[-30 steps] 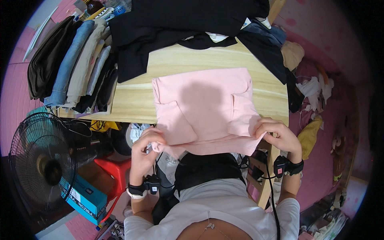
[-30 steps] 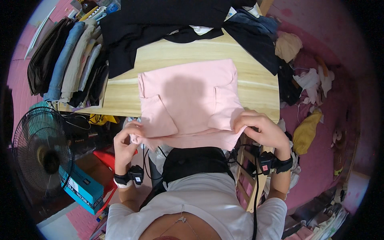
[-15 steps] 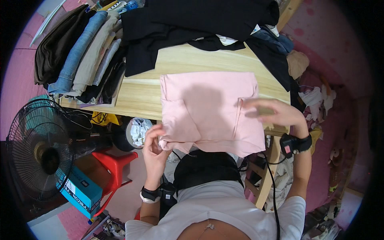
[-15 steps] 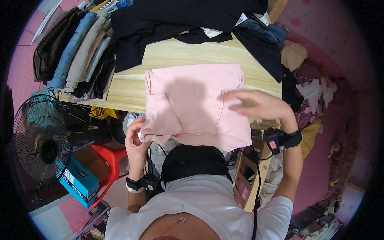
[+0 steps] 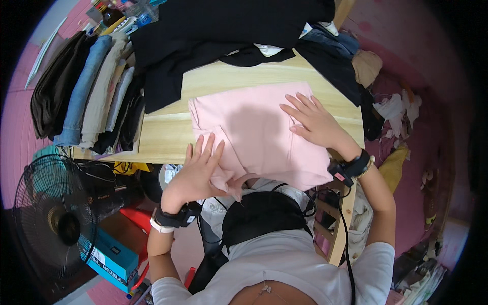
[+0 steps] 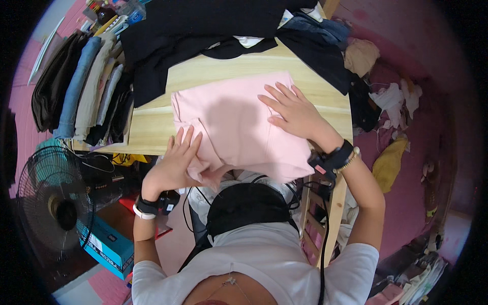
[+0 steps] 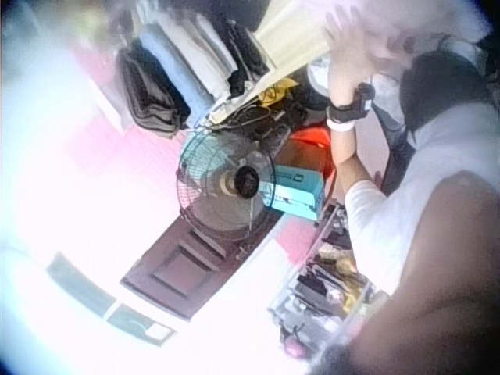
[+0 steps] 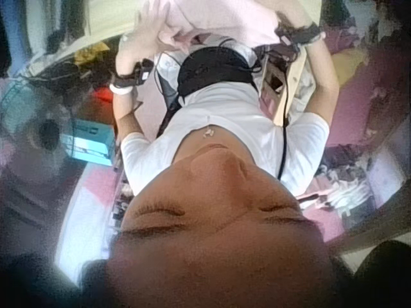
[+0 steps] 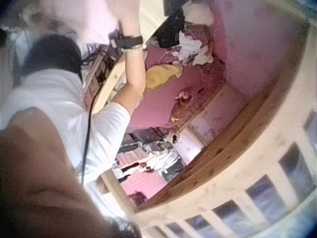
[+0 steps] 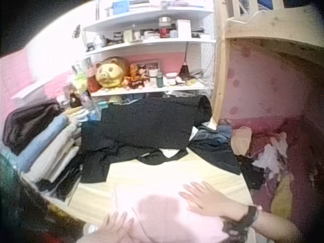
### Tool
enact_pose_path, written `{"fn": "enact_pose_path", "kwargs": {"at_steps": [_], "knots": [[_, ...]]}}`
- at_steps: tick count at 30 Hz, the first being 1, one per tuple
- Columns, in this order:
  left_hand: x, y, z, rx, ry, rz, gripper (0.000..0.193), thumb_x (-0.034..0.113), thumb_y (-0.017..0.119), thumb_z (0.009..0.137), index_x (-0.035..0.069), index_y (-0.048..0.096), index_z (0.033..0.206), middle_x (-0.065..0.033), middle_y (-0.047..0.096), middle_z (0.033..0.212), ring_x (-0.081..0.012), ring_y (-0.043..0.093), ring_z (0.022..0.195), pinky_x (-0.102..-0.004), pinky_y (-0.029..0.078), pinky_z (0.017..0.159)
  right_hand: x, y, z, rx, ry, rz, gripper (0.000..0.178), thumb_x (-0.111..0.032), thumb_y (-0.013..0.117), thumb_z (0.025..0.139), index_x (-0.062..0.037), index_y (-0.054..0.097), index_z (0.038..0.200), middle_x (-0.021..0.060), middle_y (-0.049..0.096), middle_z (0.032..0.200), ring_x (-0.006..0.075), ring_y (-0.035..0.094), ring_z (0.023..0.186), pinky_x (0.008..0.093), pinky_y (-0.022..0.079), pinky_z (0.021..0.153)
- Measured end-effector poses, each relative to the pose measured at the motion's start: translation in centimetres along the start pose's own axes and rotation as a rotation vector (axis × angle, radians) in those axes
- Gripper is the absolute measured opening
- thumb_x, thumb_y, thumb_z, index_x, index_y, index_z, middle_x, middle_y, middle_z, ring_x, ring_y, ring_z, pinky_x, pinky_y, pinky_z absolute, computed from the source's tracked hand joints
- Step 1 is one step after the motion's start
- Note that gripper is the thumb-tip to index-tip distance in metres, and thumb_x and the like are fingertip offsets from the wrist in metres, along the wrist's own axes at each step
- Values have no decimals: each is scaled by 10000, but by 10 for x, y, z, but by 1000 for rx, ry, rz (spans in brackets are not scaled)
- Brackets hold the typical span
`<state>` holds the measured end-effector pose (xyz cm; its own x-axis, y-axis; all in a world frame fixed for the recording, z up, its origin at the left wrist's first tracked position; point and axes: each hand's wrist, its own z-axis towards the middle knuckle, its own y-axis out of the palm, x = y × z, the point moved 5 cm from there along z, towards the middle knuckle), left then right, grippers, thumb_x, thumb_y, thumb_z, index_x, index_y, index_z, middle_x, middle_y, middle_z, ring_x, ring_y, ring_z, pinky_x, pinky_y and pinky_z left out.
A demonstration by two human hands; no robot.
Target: The person folds a pink t-shirt on a wooden table by hand, bringing the sleeves and sides to the center and then folding the bottom of the shirt up to the collar.
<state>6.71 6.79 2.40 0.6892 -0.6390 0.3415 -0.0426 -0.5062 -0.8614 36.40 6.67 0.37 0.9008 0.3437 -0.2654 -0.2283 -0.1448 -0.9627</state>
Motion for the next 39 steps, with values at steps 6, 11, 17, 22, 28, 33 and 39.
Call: {"fn": "enact_pose_path", "kwargs": {"at_steps": [6, 11, 17, 22, 28, 33, 39], "knots": [[-44, -29, 56, -17, -2, -18, 1181, 588, 750, 610, 124, 144, 1511, -209, 71, 1558, -405, 12, 1438, -577, 27, 1120, 31, 2, 36, 63, 74, -52, 547, -409, 458, 932, -227, 356, 1438, 94, 283, 1521, 321, 229, 1407, 484, 148, 1145], [-70, -42, 67, -101, 72, -185, 1191, 477, 830, 561, 209, 171, 1515, -146, 26, 1580, -342, -49, 1453, -540, -4, 1124, 43, 3, 51, 32, 91, -28, 546, -420, 432, 945, -231, 336, 1448, 90, 236, 1541, 323, 204, 1416, 487, 127, 1150], [-70, -34, 30, 13, 95, -480, 872, 113, 728, 702, 164, 321, 1472, -138, 106, 1577, -315, 25, 1460, -426, 105, 1148, 40, 5, 48, 2, 120, -31, 556, -415, 428, 948, -220, 314, 1456, 91, 230, 1543, 335, 196, 1418, 517, 130, 1140], [-80, -15, 16, 341, -98, -687, 589, 1, 511, 764, 132, 515, 1339, -188, 337, 1480, -367, 193, 1418, -391, 196, 1138, 24, -9, 56, -137, 193, -50, 553, -358, 478, 932, -176, 344, 1436, 131, 242, 1528, 362, 210, 1405, 570, 179, 1109], [-71, -27, -1, 615, -114, -782, 394, 14, 438, 791, 4, 592, 1153, -158, 622, 1015, -278, 595, 956, -311, 437, 883, -30, -48, 95, -410, 90, -73, 462, -303, 529, 896, -92, 482, 1305, 178, 446, 1374, 352, 430, 1253, 494, 354, 1019], [-59, -3, 3, 590, -520, -751, 374, 351, 570, 891, 14, 574, 1056, -196, 644, 835, -349, 626, 757, -399, 473, 702, -73, -48, 169, -409, -135, -44, 391, -229, 548, 863, -47, 563, 1208, 202, 590, 1190, 358, 590, 1040, 420, 471, 870], [-52, 2, 12, 644, -628, -501, 376, 291, 630, 804, -1, 544, 1024, -271, 646, 879, -445, 615, 853, -480, 474, 718, -98, -13, 253, -195, -298, -8, 403, -101, 571, 799, -52, 581, 1199, 190, 580, 1211, 370, 583, 1055, 426, 471, 885]]}}
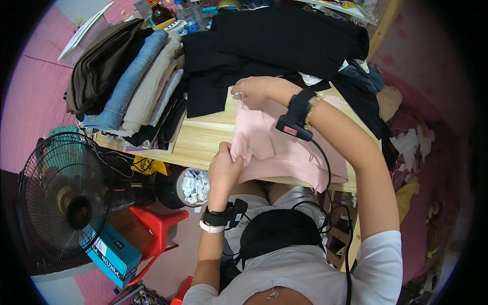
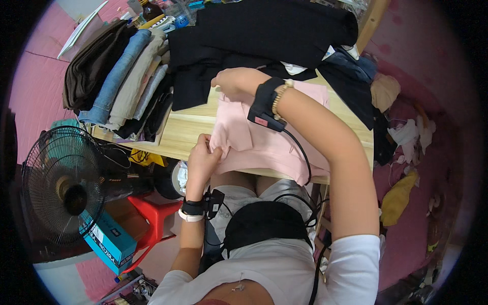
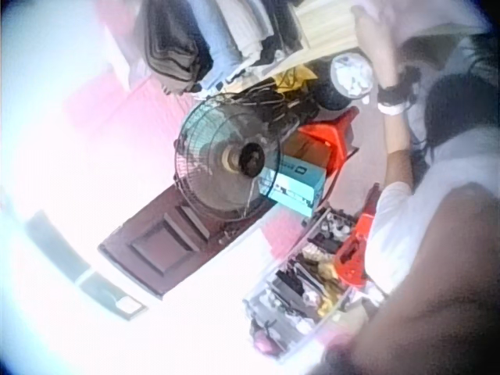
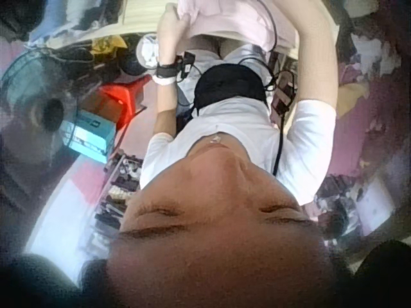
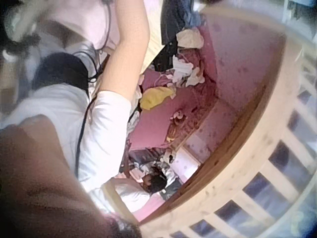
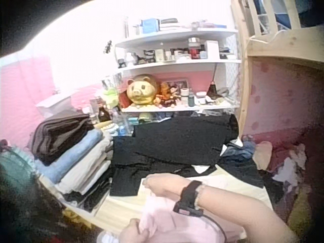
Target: The person folds a pink t-shirt on a wooden table by hand, bringing the sleeves and sides to the center and then folding the bottom of the shirt up to the collar.
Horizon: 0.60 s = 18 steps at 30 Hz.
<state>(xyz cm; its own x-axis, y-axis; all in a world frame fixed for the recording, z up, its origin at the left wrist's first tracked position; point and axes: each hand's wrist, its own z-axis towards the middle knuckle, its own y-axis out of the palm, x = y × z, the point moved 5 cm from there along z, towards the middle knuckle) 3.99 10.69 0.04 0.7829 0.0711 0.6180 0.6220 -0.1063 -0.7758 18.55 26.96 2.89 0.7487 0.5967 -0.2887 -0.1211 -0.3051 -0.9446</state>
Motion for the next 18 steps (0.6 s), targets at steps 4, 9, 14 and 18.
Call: {"fn": "enact_pose_path", "kwargs": {"at_steps": [4, 9, 14, 18], "knots": [[-20, -3, 4, 8, -12, -227, 326, 172, 637, 748, -19, 555, 999, -255, 648, 822, -407, 637, 792, -438, 490, 708, -21, -8, 7, 64, -63, -68, 235, -3, 555, 780, -46, 633, 997, 158, 607, 1080, 334, 604, 998, 392, 501, 817], [-41, -8, 5, -65, -64, -363, 282, 92, 644, 742, -36, 568, 981, -110, 651, 781, -142, 601, 685, -282, 485, 629, -13, 0, 9, 198, -154, -72, 69, -39, 559, 797, -25, 570, 864, 147, 540, 958, 339, 603, 862, 434, 485, 716], [-26, -45, -1, 148, -127, -359, 277, 116, 623, 725, -32, 599, 958, -206, 660, 776, -296, 652, 693, -355, 495, 668, -18, -32, -9, 327, -231, 34, 165, -18, 602, 759, -41, 548, 913, 86, 522, 1015, 340, 588, 862, 413, 469, 708], [24, -73, -23, 208, -19, -314, 271, 82, 609, 724, -13, 593, 977, -126, 612, 676, -208, 593, 595, -316, 469, 595, -21, -70, -37, 444, -333, 156, 114, 24, 556, 768, -7, 492, 857, 113, 534, 899, 312, 573, 802, 383, 460, 694]]}}
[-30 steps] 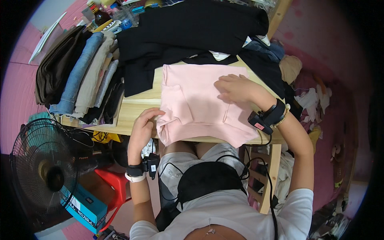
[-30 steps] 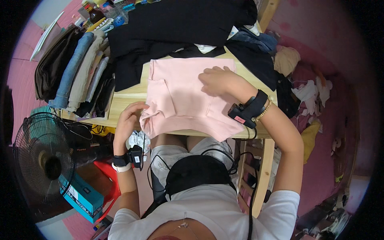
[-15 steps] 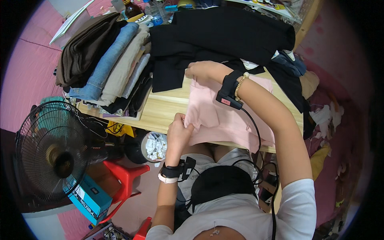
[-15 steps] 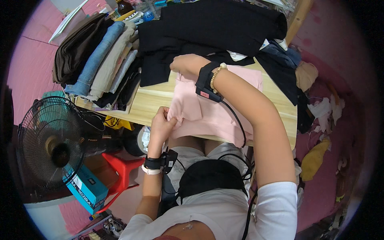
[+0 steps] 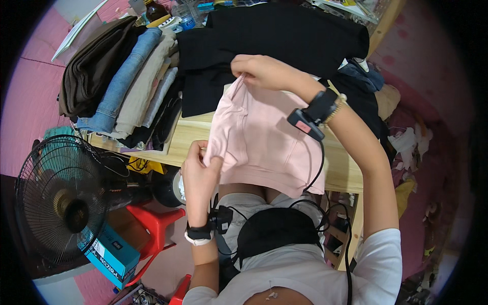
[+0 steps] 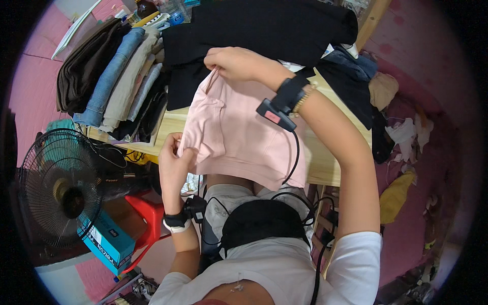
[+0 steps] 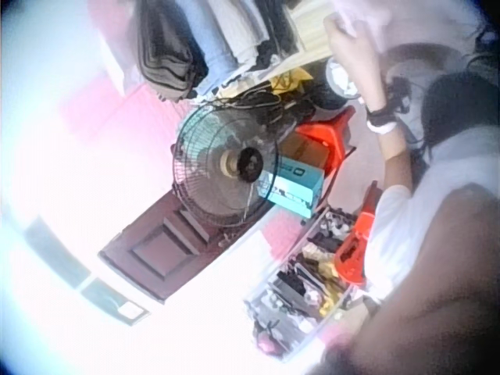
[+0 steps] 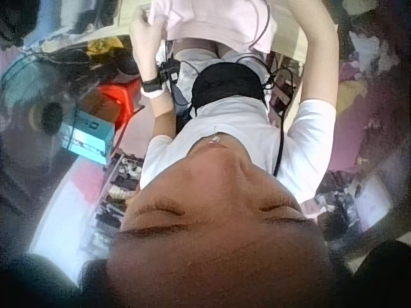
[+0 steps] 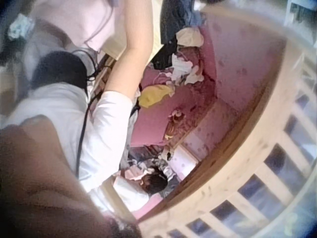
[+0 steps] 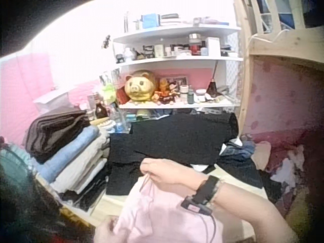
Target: The person folds a pink t-shirt on a wooden table by hand, bringing the sleeves and sides to the center and then folding the bottom of the shirt up to the collar.
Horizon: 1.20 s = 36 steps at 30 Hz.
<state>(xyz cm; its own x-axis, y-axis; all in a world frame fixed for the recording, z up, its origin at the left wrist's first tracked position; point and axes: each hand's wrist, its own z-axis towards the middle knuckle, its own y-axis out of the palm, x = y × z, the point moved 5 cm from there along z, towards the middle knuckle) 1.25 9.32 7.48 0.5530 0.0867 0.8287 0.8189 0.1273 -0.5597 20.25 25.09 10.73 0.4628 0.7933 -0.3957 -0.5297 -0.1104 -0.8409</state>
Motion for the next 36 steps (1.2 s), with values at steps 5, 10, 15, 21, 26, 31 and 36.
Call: {"fn": "enact_pose_path", "kwargs": {"at_steps": [5, 10, 15, 21, 26, 31, 36], "knots": [[48, 35, -42, -246, 156, -98, 310, 62, 610, 754, 43, 563, 1060, -118, 587, 704, -243, 598, 610, -337, 471, 577, 4, -43, -60, 11, 157, 154, 118, 18, 561, 833, -15, 568, 946, 88, 596, 878, 172, 592, 795, 294, 483, 704], [82, 92, -76, -429, 274, -137, 336, 94, 620, 785, 33, 523, 1100, -158, 632, 851, -340, 635, 766, -406, 497, 650, 16, -62, -143, 244, 413, 527, 81, 24, 544, 864, 24, 532, 944, 62, 592, 1010, 106, 561, 936, 263, 474, 826], [85, 162, -103, -459, 482, -106, 362, 91, 659, 762, 16, 501, 1079, -158, 583, 903, -333, 601, 815, -401, 482, 695, 46, -45, -210, 211, 638, 417, 117, 73, 528, 849, -25, 489, 901, 53, 549, 1138, 109, 515, 1017, 251, 439, 880], [76, 190, -121, -528, 541, 3, 401, 95, 651, 763, 6, 483, 1116, -180, 579, 991, -360, 590, 865, -426, 486, 699, 60, -19, -251, 193, 704, 404, 322, 106, 466, 726, -28, 603, 985, 116, 410, 1378, 211, 486, 1142, 272, 411, 891], [69, 194, -121, -446, 552, -31, 443, 83, 643, 760, 41, 482, 1170, -167, 563, 921, -342, 590, 797, -408, 487, 671, 53, -24, -234, 334, 845, 580, 197, -8, 577, 803, -3, 608, 998, 76, 487, 1240, 145, 545, 997, 258, 439, 828], [68, 170, -111, -545, 232, -285, 453, 5, 581, 758, 45, 500, 1202, -70, 522, 804, -168, 554, 700, -274, 449, 605, 54, -31, -198, 338, 811, 583, 158, -22, 610, 806, -2, 609, 963, 33, 581, 959, 98, 567, 777, 235, 466, 706], [64, 136, -102, -411, 59, -607, 450, -50, 543, 768, 5, 502, 1213, -5, 503, 759, -66, 486, 628, -202, 420, 570, 42, -34, -129, 208, 686, 524, 186, -29, 631, 776, 7, 624, 958, 52, 605, 897, 108, 566, 780, 242, 474, 708]]}}
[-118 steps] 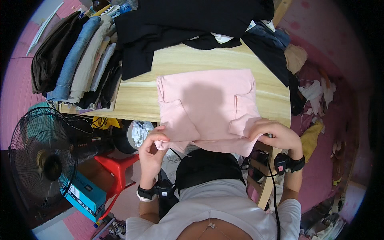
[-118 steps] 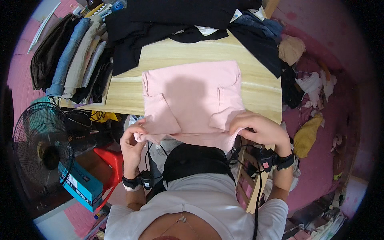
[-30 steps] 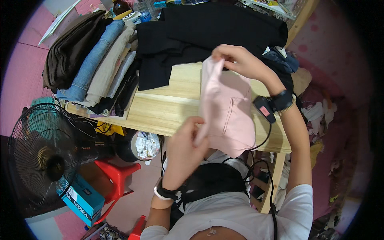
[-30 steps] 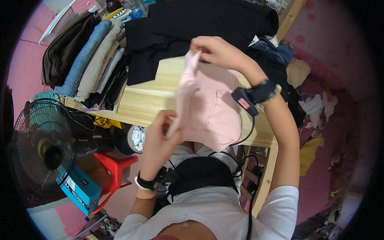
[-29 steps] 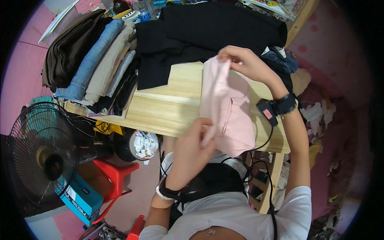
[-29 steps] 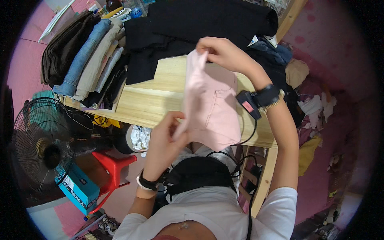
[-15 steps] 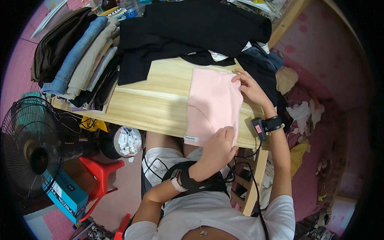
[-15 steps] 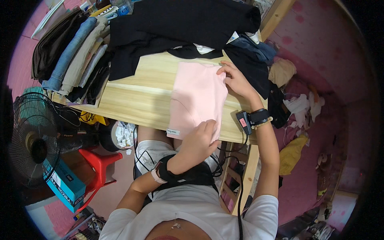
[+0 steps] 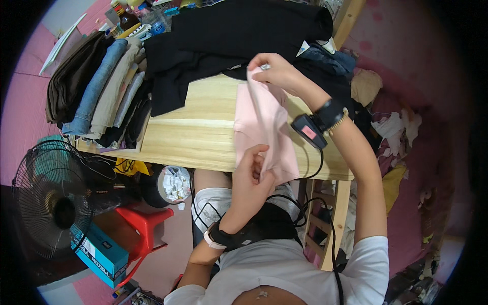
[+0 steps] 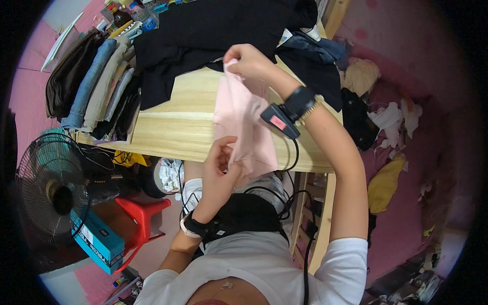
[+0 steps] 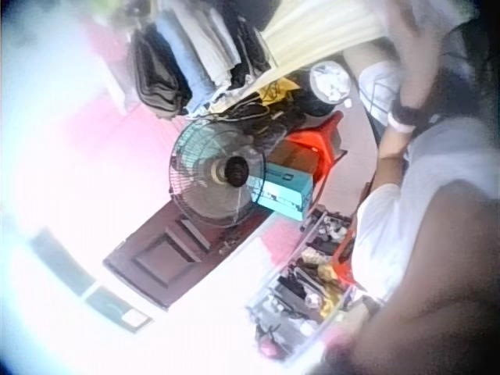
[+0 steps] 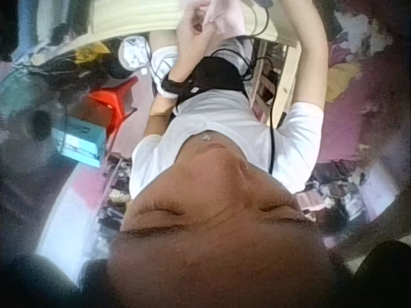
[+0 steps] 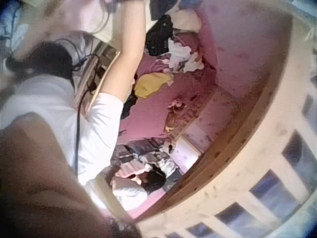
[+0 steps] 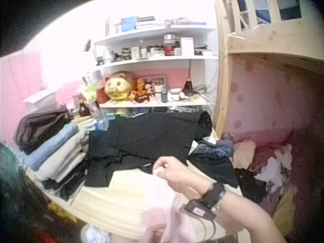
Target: The person folds a pink t-shirt on a wooden table by hand, bringing the sleeves and sides to the center and then folding the bottom of the shirt up to the collar.
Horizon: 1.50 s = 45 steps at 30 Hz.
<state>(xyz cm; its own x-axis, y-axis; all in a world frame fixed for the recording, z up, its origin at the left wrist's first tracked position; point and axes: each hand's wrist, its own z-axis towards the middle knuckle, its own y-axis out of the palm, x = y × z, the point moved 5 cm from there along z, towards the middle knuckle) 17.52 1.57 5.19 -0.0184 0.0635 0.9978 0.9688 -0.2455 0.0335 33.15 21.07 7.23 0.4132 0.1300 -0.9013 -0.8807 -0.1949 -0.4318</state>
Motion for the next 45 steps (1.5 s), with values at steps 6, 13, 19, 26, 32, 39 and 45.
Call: {"fn": "enact_pose_path", "kwargs": {"at_steps": [6, 13, 19, 26, 32, 39, 45], "knots": [[11, -8, -2, 31, 25, 32, 481, -38, 572, 798, 13, 483, 1269, -19, 540, 907, -76, 547, 759, -195, 438, 666, -19, 19, 14, -107, 51, 189, 216, -43, 634, 793, 6, 623, 1003, 67, 603, 951, 127, 566, 848, 235, 467, 762], [-12, 56, 13, -149, 406, 572, 344, 73, 625, 774, -19, 561, 1099, -187, 577, 857, -369, 546, 840, -433, 442, 755, 76, -17, -12, -44, 236, 157, 241, -42, 632, 793, -27, 613, 1033, 78, 590, 1045, 163, 551, 945, 261, 450, 851], [-25, 67, 3, -284, 410, 605, 277, 78, 620, 779, 2, 576, 1042, -169, 580, 859, -356, 552, 848, -433, 438, 750, 83, -44, -65, 338, 43, -169, 276, -122, 679, 778, -19, 572, 1011, 76, 562, 903, 157, 558, 874, 264, 473, 766], [-13, 4, 18, 13, 315, 616, 224, 22, 596, 774, 12, 604, 997, -123, 576, 879, -278, 551, 856, -362, 435, 788, 65, -2, -154, 80, 390, -159, 278, -253, 642, 854, -13, 564, 970, 65, 573, 717, 131, 512, 599, 277, 428, 566], [-15, -36, 22, 112, 307, 835, 472, 54, 667, 751, 11, 502, 1192, -174, 492, 1139, -350, 470, 1003, -419, 351, 920, 47, 24, -185, 144, 269, -217, 424, -297, 639, 826, 75, 549, 1009, 275, 611, 796, 417, 613, 758, 433, 468, 690], [-52, -53, 27, 55, 53, 564, 458, 78, 636, 866, 21, 454, 1282, -96, 479, 1138, -139, 486, 828, -246, 440, 685, 35, 43, -174, 236, 248, 461, 260, -158, 560, 920, 41, 522, 1084, 83, 629, 940, 107, 568, 831, 268, 462, 722], [-54, -55, 32, 42, -58, 353, 450, 142, 657, 880, 32, 443, 1261, -51, 542, 923, -94, 485, 662, -229, 418, 572, 69, 60, -197, 316, 382, 254, 330, -157, 542, 928, 23, 445, 1187, 134, 594, 1120, 174, 571, 1004, 302, 456, 860]]}}
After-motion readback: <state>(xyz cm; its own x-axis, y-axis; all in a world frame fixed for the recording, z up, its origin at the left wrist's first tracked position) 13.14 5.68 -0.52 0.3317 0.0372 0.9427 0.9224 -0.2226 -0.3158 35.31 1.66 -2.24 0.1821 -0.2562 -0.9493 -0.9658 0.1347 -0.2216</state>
